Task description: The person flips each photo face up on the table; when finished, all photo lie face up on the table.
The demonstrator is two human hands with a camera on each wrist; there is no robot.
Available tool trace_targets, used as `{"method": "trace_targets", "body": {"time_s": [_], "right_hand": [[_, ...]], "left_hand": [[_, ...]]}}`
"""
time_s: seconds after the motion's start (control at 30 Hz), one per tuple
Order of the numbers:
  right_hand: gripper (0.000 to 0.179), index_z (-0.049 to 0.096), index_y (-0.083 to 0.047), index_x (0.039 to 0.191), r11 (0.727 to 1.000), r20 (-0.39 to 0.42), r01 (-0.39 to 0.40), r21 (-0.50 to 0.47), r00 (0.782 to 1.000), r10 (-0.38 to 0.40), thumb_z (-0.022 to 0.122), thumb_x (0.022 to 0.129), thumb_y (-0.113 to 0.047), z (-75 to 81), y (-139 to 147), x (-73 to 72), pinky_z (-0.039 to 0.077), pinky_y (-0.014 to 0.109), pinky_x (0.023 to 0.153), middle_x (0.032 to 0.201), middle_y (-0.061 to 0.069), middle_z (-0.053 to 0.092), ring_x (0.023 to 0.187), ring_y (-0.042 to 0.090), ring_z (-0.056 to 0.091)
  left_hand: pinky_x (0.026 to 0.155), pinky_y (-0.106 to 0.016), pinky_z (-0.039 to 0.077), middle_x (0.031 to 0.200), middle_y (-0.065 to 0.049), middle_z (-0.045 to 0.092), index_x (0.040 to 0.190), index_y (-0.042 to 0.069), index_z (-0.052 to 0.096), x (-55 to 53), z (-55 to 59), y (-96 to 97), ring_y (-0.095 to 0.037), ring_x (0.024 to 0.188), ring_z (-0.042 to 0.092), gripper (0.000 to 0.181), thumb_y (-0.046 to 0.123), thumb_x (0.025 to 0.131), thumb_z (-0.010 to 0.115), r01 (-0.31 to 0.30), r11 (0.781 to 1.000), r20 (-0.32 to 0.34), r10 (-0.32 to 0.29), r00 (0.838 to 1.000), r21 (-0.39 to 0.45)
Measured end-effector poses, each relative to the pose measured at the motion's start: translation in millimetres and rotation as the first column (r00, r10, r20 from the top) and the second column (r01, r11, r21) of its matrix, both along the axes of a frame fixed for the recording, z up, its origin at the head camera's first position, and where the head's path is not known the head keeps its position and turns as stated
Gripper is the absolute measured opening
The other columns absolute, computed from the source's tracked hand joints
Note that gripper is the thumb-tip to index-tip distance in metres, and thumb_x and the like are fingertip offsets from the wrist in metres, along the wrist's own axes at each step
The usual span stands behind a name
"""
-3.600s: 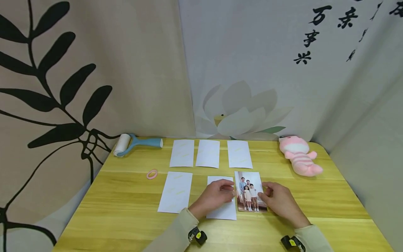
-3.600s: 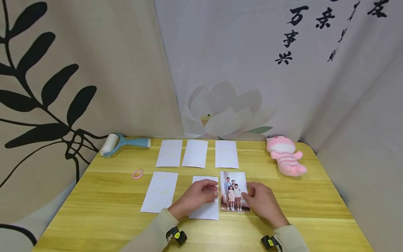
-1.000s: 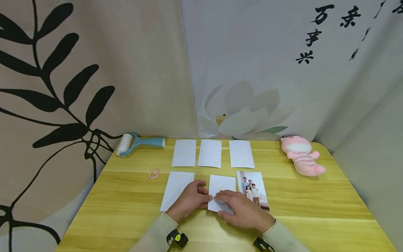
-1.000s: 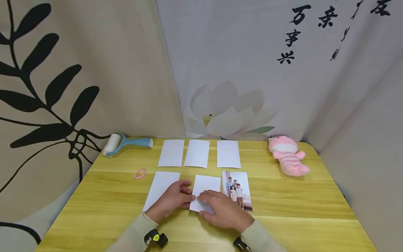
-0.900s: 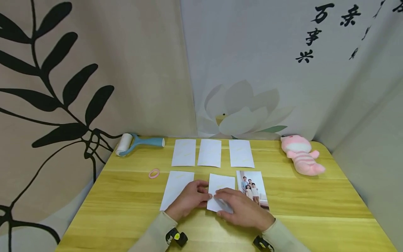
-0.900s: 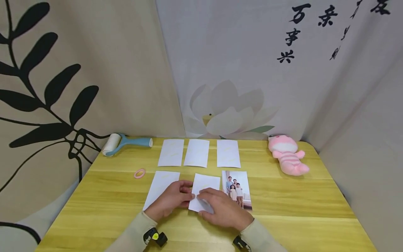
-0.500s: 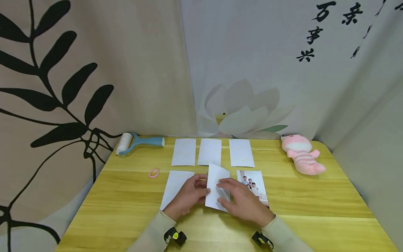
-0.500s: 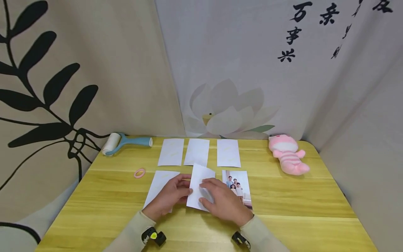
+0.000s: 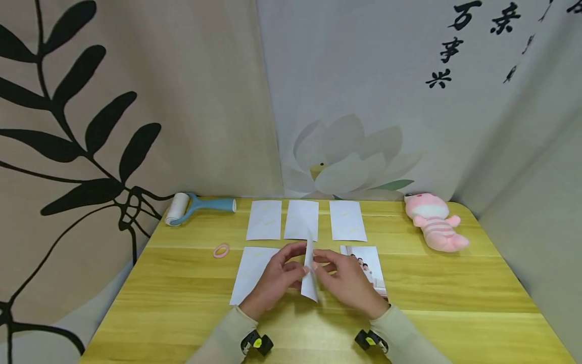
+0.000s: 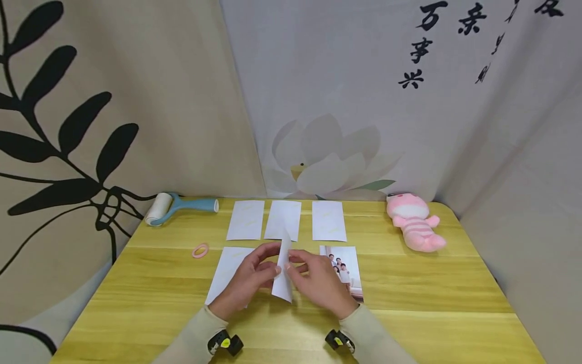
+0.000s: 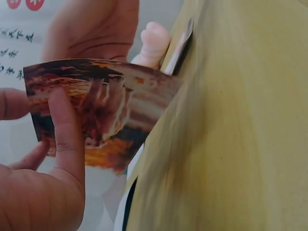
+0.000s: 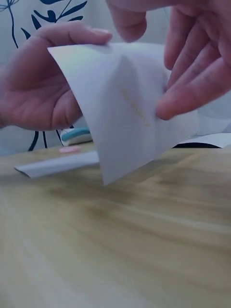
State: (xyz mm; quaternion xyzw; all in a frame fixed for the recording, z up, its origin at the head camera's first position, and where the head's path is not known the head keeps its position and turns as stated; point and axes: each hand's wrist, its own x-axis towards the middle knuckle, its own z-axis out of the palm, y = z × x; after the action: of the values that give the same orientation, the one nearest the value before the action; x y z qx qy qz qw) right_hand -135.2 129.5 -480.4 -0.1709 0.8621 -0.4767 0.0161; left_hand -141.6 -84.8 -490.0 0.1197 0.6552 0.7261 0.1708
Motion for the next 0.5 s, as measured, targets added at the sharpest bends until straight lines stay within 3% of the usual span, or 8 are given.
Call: {"method": "trace_targets", "body": {"time_s": [0.1, 0.2, 0.5], "right_hand": [[0.041, 0.068, -0.014, 0.141, 0.999, 0.018, 0.023, -0.043, 1.000, -0.022, 0.065, 0.106, -0.035, 3.8, -2.4, -0.1, 0.062, 0.026, 0.078, 0.117, 0.005, 0.080, 0.090, 0.012, 0.079], [0.043, 0.067, -0.010, 0.140, 0.995, 0.072, 0.051, -0.092, 0.996, -0.044, 0.064, 0.107, -0.036, 6.2, -3.7, 0.5, 0.062, 0.026, 0.075, 0.116, 0.009, 0.079, 0.084, 0.010, 0.079], [0.034, 0.070, -0.006, 0.135, 0.986, 0.124, 0.121, -0.111, 0.987, -0.107, 0.066, 0.104, -0.021, 5.3, -3.5, 2.6, 0.063, 0.027, 0.069, 0.105, 0.008, 0.080, 0.081, 0.012, 0.078]], "left_hand": [[0.073, -0.035, 0.063, 0.156, -0.007, 0.051, 0.154, 0.022, 0.051, 2.0, 3.2, 2.8, -0.015, 0.098, 0.066, 0.057, 0.017, 0.101, 0.071, 0.013, 1.000, -0.040, -0.014, 0.999, -0.024], [0.075, -0.035, 0.063, 0.156, -0.002, 0.051, 0.154, 0.026, 0.052, 3.9, 5.3, 6.3, -0.019, 0.103, 0.065, 0.060, 0.023, 0.099, 0.075, 0.006, 0.994, -0.103, -0.017, 0.995, -0.105], [0.062, -0.024, 0.054, 0.139, -0.004, 0.054, 0.148, 0.031, 0.057, 6.9, 1.6, 20.1, -0.019, 0.098, 0.062, 0.067, 0.026, 0.089, 0.087, -0.114, 0.944, -0.280, 0.023, 0.960, -0.311]]}}
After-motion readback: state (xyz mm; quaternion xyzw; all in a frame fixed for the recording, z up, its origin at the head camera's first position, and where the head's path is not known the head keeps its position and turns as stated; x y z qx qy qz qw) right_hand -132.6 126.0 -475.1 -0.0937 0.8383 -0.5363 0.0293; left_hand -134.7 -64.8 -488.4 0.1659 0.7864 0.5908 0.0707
